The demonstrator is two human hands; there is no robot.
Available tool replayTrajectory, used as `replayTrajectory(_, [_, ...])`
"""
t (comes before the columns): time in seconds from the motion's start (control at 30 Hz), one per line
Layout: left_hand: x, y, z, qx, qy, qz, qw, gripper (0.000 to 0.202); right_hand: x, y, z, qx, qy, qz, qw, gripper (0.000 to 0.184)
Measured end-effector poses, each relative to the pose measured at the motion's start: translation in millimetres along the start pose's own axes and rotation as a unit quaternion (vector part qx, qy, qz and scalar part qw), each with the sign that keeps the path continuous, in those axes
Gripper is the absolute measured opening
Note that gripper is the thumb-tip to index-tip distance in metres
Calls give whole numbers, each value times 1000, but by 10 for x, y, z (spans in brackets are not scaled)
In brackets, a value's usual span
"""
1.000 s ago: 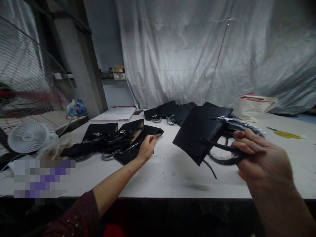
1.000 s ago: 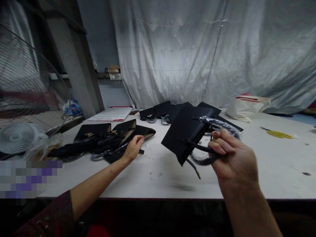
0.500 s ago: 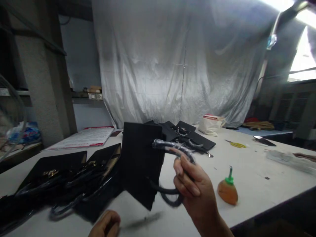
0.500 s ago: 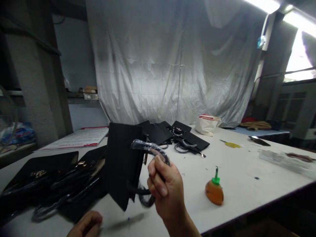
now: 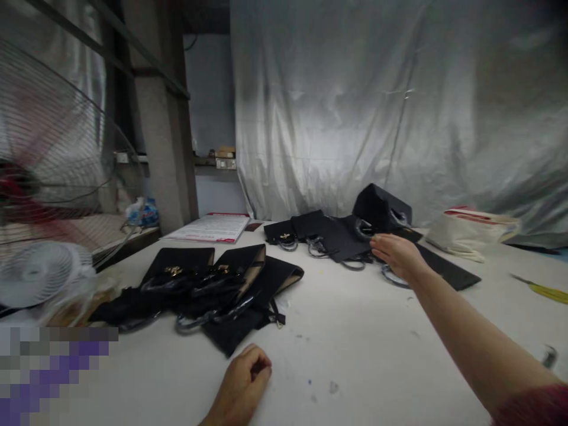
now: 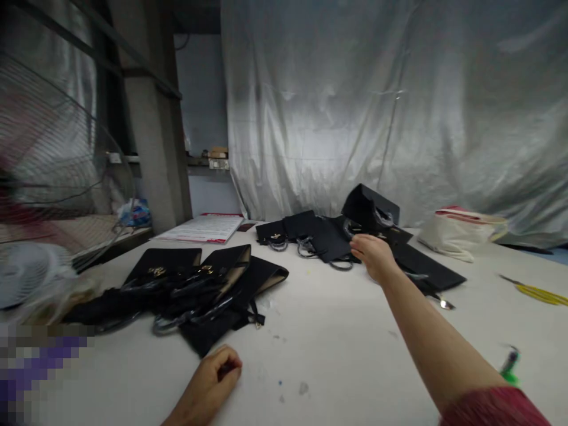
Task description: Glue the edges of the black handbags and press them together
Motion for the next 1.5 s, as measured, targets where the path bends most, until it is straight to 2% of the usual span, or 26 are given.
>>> replayTrajectory(0.07, [-11, -28, 12, 9, -7, -1, 1000, 11, 47, -403, 487, 83, -38, -74, 993, 20])
replayTrajectory(0.1, [-12, -41, 9, 11, -8, 0, 1000, 10, 51, -626, 719, 125, -104, -130, 978, 25])
replayTrajectory(0.17, [-4, -65, -5, 14, -7, 1, 1000, 11, -8, -1028, 1088, 155, -185, -215, 946, 35])
replayTrajectory(0.23, [8, -78, -15, 18, -2, 2, 1000, 11, -119, -1323, 1373, 187, -204, -270, 922, 40])
replayTrajectory(0.3, [-1, -55, -3, 19, 4, 8, 1000, 11, -255, -1461, 1564, 200, -208, -254, 923, 44])
replayTrajectory(0.37, [-43, 28, 57, 34, 30, 13, 999, 11, -366, -1482, 1670, 192, -205, -184, 942, 48])
replayTrajectory(0.43, [-122, 178, 174, 74, 86, 27, 993, 11, -405, -1464, 1713, 168, -216, -132, 953, 50])
replayTrajectory(0.5, [-222, 377, 313, 119, 157, 60, 979, 12, -361, -1456, 1727, 136, -250, -149, 947, 45])
replayTrajectory(0.6, [-324, 698, 460, 142, 262, 99, 950, 11, -296, -1476, 1761, 111, -292, -195, 930, 40])
replayTrajectory(0.67, [-337, 867, 508, 146, 333, 103, 926, 10, -303, -1490, 1794, 113, -293, -196, 929, 42])
replayTrajectory(0.73, [-324, 967, 517, 148, 398, 92, 901, 21, -316, -1497, 1815, 105, -292, -196, 930, 42])
replayTrajectory(0.87, [-307, 946, 476, 168, 495, 54, 851, 34, -318, -1498, 1814, 84, -300, -201, 929, 39])
replayTrajectory(1.03, [-359, 816, 397, 177, 568, 39, 803, 31, -298, -1502, 1771, 89, -291, -206, 930, 35])
replayTrajectory(1.23, [-299, 926, 334, 188, 594, 5, 782, 22, -287, -1521, 1692, 81, -304, -208, 926, 34])
replayTrajectory(1.37, [-233, 1048, 336, 199, 596, -21, 778, 14, -294, -1519, 1685, 75, -312, -213, 923, 33])
replayTrajectory(1.5, [-231, 1129, 405, 213, 590, -28, 778, 20, -301, -1511, 1700, 70, -306, -213, 925, 33])
Point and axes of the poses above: each hand's wrist, its own y-axis towards the middle knuckle, its own x-axis out of the palm, z = x × y, the point moved 4 cm from there along y, towards the middle knuckle
